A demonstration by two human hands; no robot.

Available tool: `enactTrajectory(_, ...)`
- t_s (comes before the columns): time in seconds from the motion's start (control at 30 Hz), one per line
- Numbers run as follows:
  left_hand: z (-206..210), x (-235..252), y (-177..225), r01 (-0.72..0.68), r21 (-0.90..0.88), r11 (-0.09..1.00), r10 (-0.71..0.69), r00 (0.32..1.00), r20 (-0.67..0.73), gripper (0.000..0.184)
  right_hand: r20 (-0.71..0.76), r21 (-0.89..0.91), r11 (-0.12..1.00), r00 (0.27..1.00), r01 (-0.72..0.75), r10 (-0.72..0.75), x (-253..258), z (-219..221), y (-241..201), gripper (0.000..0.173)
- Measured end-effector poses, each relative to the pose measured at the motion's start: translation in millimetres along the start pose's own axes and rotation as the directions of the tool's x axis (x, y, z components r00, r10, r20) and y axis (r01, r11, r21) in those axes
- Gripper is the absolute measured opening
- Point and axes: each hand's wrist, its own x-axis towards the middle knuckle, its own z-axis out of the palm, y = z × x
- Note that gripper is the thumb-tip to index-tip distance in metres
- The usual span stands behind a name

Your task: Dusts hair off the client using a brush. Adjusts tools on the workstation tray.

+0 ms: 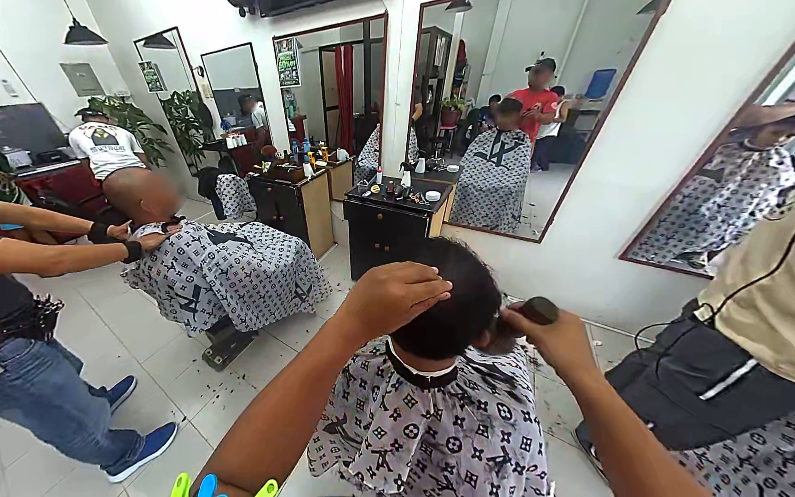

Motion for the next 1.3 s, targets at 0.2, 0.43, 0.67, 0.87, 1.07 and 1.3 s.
enactTrajectory(0.2, -4, -57, 28, 0.3, -0.397, 0.867, -0.471, 0.753, -0.46, 0.032, -0.289, 0.343, 0.73, 0.805, 0.592, -0.518, -68, 17, -29, 0.023)
enactTrajectory(0.43, 109, -186, 103, 0.799, -0.223, 0.559, -0.819, 0.574, 0.003, 0.033, -0.178, 0.607, 0.789, 0.984, 0.1, 0.012, -114, 29, -6, 0.02)
enactTrajectory(0.67, 133, -155, 86, 0.509, 0.191, 0.839, -0.486, 0.86, -0.156, 0.036, 0.036, 0.259, 0.889, 0.916, 0.377, -0.399, -136, 27, 5, 0.037)
enactTrajectory(0.87, 111, -86, 60, 0.433, 0.281, 0.857, -0.393, 0.9, -0.19, 0.06, -0.369, 0.255, 0.876, 0.879, 0.408, -0.302, -119, 40, 16, 0.03)
enactTrajectory(1.07, 89, -59, 50, 0.422, 0.13, 0.897, -0.377, 0.885, -0.272, 0.085, -0.279, 0.228, 0.894, 0.905, 0.386, -0.32, -110, 35, 8, 0.027)
enactTrajectory(1.3, 55, -84, 53, 0.482, -0.078, 0.873, -0.478, 0.809, -0.343, 0.082, -0.003, 0.487, 0.847, 0.969, -0.215, 0.248, -9, -11, 41, 0.021)
